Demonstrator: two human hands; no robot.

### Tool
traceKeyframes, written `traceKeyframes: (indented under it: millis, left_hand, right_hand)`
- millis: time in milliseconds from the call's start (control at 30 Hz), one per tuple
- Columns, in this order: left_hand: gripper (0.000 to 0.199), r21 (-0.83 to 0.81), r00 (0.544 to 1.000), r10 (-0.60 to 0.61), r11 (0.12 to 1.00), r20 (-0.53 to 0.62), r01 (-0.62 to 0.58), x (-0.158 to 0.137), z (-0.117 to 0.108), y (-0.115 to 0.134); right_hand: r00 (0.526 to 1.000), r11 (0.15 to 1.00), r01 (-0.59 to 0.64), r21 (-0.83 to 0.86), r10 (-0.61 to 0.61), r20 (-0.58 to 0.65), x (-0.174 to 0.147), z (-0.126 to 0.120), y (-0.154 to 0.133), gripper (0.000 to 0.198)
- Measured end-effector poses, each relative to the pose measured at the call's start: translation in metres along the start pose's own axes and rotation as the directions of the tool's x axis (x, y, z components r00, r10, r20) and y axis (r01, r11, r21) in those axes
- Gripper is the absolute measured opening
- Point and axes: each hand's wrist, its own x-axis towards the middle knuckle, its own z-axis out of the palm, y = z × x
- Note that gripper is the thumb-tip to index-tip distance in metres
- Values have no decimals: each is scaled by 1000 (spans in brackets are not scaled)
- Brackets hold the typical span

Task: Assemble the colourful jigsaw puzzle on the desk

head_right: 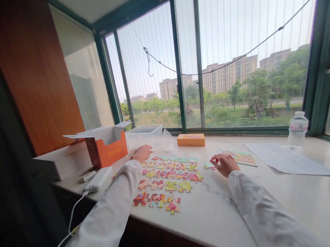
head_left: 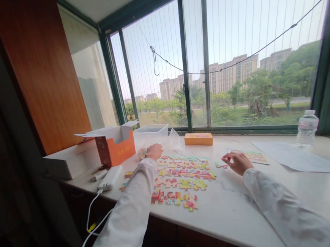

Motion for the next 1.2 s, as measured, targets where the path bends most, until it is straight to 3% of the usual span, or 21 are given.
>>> traceKeyframes:
  millis: [233, 367, 600, 833, 1000, 1200]
  left_hand:
    - [34, -63, 997, -72, 995, 11, 73, -1, 61, -22]
    - [34, -112, 997, -72, 991, -6, 71, 5, 79, -28]
    - [31, -194, 997, -72, 978, 5, 72, 8, 90, -31]
    - [34, -245, 995, -102, 964, 0, 99, 8, 91, -39]
    - [34, -259, 996, -87, 962, 1, 84, 9, 93, -42]
    - [32, -262, 998, -60, 963, 7, 60, 7, 92, -37]
  right_hand:
    - [998, 997, 68, -22, -68, -12, -1, -4, -10, 33]
    - [997, 997, 75, 2, -75, 13, 10, -4, -31, 37]
    - [954, 984, 164, 69, -176, 242, 70, 24, -118, 30]
    - [924, 995, 43, 93, -75, 376, 132, 76, -200, 25]
    - [918, 994, 16, 107, -57, 393, 149, 113, -227, 32]
    - [911, 996, -15, 87, -22, 411, 156, 140, -234, 45]
